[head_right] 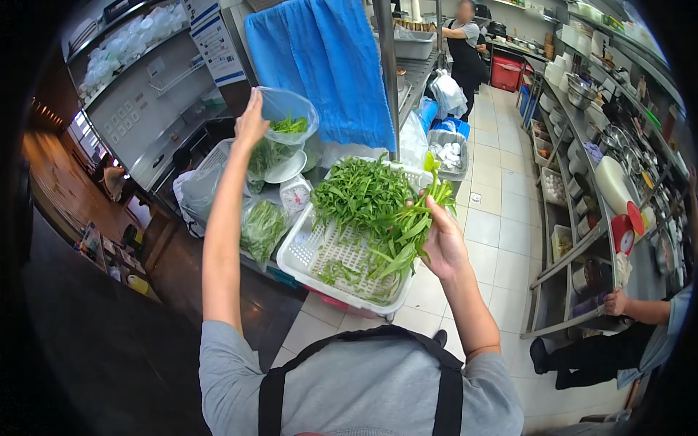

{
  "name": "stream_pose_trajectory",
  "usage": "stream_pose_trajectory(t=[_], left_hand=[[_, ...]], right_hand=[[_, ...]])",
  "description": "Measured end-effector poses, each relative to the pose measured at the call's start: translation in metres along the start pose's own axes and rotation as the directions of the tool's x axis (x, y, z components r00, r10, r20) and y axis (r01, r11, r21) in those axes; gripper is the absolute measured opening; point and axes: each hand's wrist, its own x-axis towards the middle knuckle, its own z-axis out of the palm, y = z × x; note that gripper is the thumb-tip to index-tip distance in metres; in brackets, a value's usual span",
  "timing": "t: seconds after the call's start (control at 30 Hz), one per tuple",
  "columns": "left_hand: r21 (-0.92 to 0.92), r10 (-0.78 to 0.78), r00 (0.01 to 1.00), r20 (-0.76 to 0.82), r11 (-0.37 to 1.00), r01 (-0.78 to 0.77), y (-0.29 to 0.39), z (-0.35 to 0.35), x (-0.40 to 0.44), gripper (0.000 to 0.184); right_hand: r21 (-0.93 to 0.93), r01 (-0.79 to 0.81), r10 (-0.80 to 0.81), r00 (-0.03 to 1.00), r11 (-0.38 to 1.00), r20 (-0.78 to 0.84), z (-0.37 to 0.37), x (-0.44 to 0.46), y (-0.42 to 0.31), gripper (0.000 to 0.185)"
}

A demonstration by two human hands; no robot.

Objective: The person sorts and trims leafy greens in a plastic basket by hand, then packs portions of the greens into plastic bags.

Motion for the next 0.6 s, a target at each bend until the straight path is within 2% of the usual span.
stream_pose_trajectory(t=[0.03,0.07,0.1,0.17,0.2,0.23,0.3,0.37,0.43,0.5,0.57,0.6], left_hand=[[-0.017,0.022,1.0,0.008,1.0,-0.022,0.003,-0.02,0.003,0.088],[0.033,-0.006,0.996,0.09,0.999,0.003,0.014,-0.047,0.004,0.092],[0.049,0.106,0.994,0.022,0.993,-0.107,0.003,-0.05,0.008,0.092],[-0.247,0.005,0.972,0.234,0.968,0.054,0.027,-0.094,0.001,0.094],[-0.414,-0.015,0.949,0.315,0.897,0.152,0.036,-0.107,-0.004,0.096],[-0.589,-0.031,0.909,0.415,0.752,0.295,0.049,-0.121,-0.013,0.098],[-0.691,0.048,0.812,0.581,0.557,0.462,0.059,-0.129,-0.03,0.098],[-0.83,0.153,0.86,0.487,0.389,0.4,0.077,-0.125,-0.063,0.099],[-0.873,0.198,0.879,0.434,0.332,0.357,0.101,-0.12,-0.096,0.1],[-0.855,0.213,0.861,0.462,0.364,0.369,0.123,-0.109,-0.13,0.101],[-0.833,0.298,0.793,0.531,0.352,0.426,0.142,-0.1,-0.16,0.105],[-0.832,0.381,0.741,0.552,0.31,0.46,0.148,-0.092,-0.174,0.107]], right_hand=[[-0.046,-0.016,0.016,1.0,0.999,0.003,0.003,0.001,-0.001,0.021],[-0.092,-0.03,0.03,1.0,0.995,0.002,0.005,0.003,-0.003,0.022],[-0.137,-0.044,0.044,0.999,0.99,-0.003,0.008,0.004,-0.004,0.023],[-0.242,-0.041,0.033,0.999,0.969,-0.038,0.017,0.006,-0.007,0.026],[-0.304,-0.05,0.033,0.998,0.951,-0.06,0.024,0.006,-0.009,0.027],[-0.365,-0.064,0.035,0.996,0.929,-0.084,0.028,0.006,-0.011,0.028],[-0.419,-0.144,0.126,0.99,0.897,-0.071,0.028,0.01,-0.012,0.032],[-0.475,-0.219,0.23,0.972,0.853,-0.035,0.026,0.016,-0.014,0.033],[-0.504,-0.295,0.277,0.954,0.812,-0.113,0.036,0.019,-0.007,0.035],[-0.498,-0.385,0.323,0.923,0.777,-0.21,0.036,0.023,0.001,0.038],[-0.565,-0.54,0.52,0.826,0.624,-0.215,0.033,0.03,0.001,0.078],[-0.613,-0.57,0.557,0.795,0.547,-0.242,0.021,0.035,0.007,0.071]])
